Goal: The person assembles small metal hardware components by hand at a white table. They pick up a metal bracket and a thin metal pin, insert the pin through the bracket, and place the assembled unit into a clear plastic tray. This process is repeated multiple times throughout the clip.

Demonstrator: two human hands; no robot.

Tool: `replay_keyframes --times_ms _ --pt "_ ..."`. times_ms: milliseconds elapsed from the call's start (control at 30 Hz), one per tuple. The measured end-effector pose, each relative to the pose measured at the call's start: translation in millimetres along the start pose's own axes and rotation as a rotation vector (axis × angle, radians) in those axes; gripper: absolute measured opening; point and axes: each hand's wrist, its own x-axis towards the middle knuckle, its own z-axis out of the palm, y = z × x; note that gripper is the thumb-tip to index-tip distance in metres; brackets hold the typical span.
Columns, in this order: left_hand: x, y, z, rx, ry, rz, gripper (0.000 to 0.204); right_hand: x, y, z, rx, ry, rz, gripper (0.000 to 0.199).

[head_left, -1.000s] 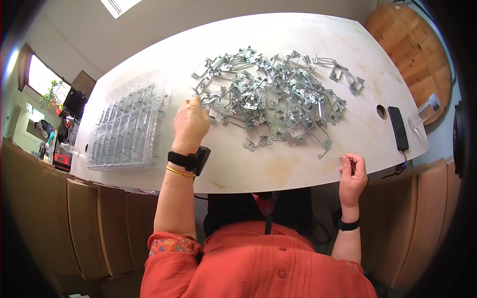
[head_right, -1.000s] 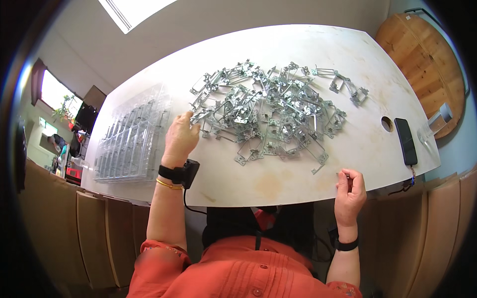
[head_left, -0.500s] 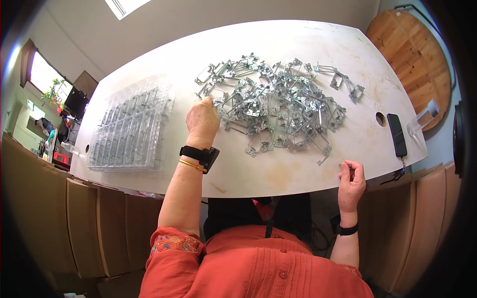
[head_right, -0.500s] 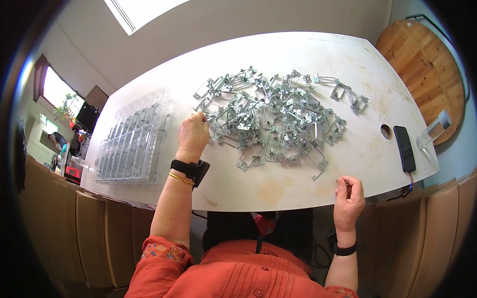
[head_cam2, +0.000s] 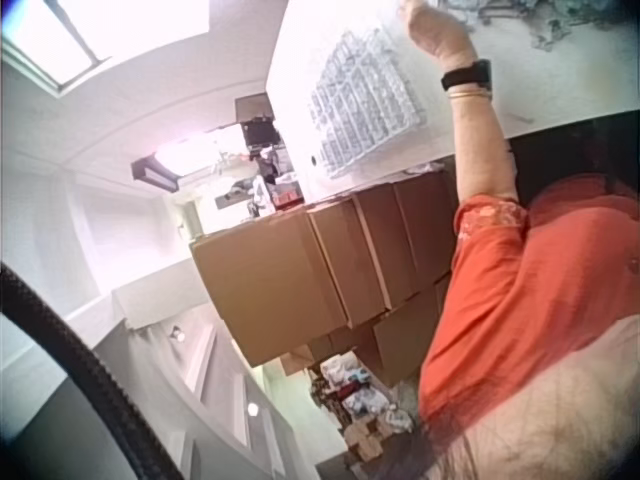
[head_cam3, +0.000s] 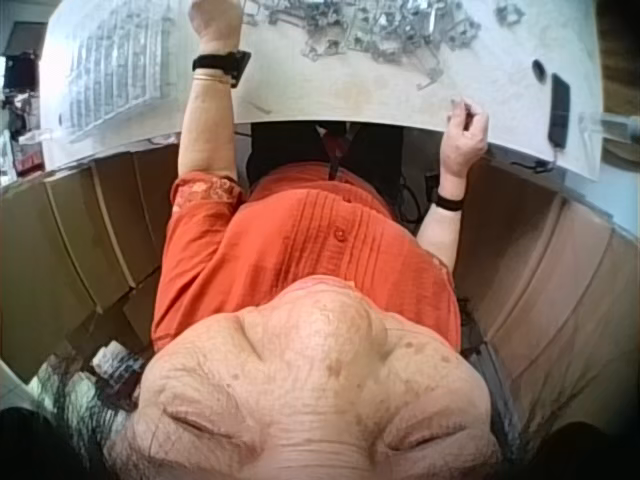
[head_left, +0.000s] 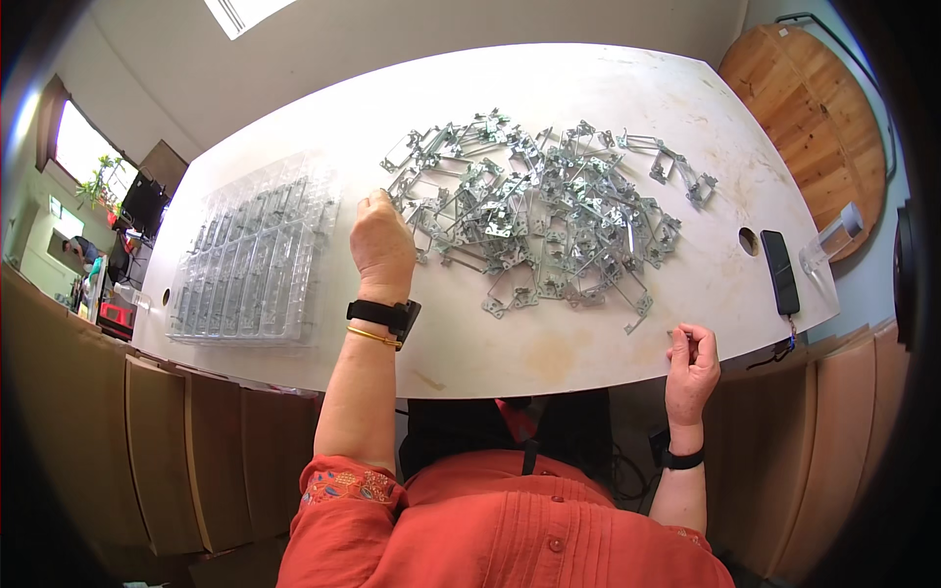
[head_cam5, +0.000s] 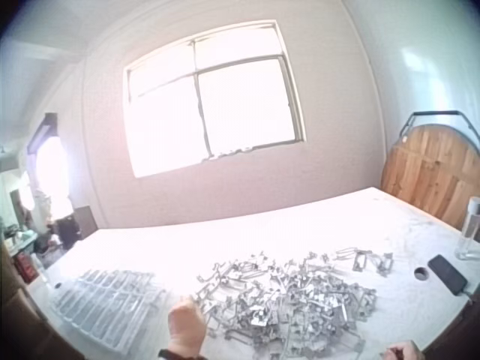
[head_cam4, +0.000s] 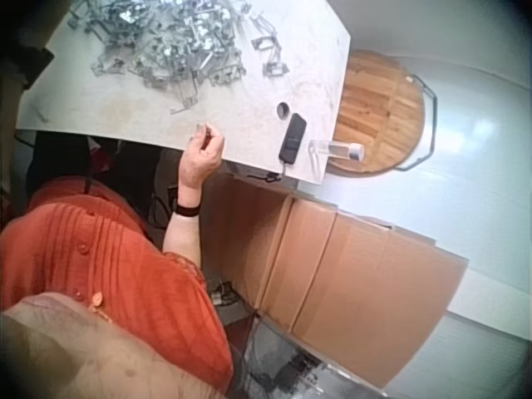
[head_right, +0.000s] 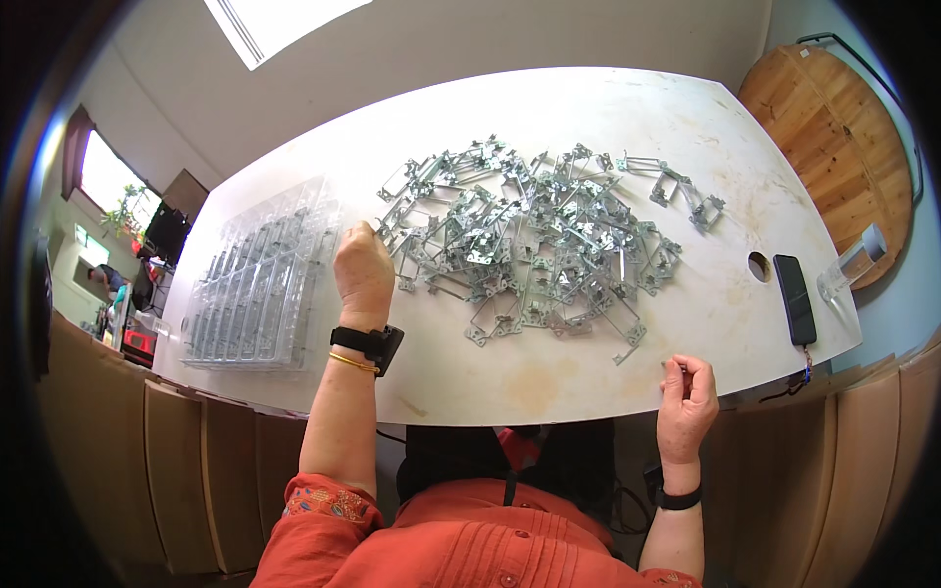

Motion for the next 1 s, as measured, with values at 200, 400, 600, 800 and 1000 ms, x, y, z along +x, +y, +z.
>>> replay_keyframes --times_ms 200,400,600,800,1000 --pt "-3 -6 2 -0.029 0.038 0.000 0.014 1 -1 -1 0.009 -0.004 0.005 0.012" --pt "-11 -5 -2 -0.090 0.090 0.032 0.011 0 0 0 0.006 0.004 0.001 0.012" --pt "-21 16 -28 -0.238 0.185 0.085 0.006 0 3 -1 0.010 0.010 0.010 0.012" --pt "-48 46 -46 -0.411 0.215 0.249 0.009 0 0 0 0.011 0.010 0.016 0.011" --pt "-71 58 -35 -0.438 0.132 0.285 0.010 -1 -1 0 0.009 0.012 0.000 0.011"
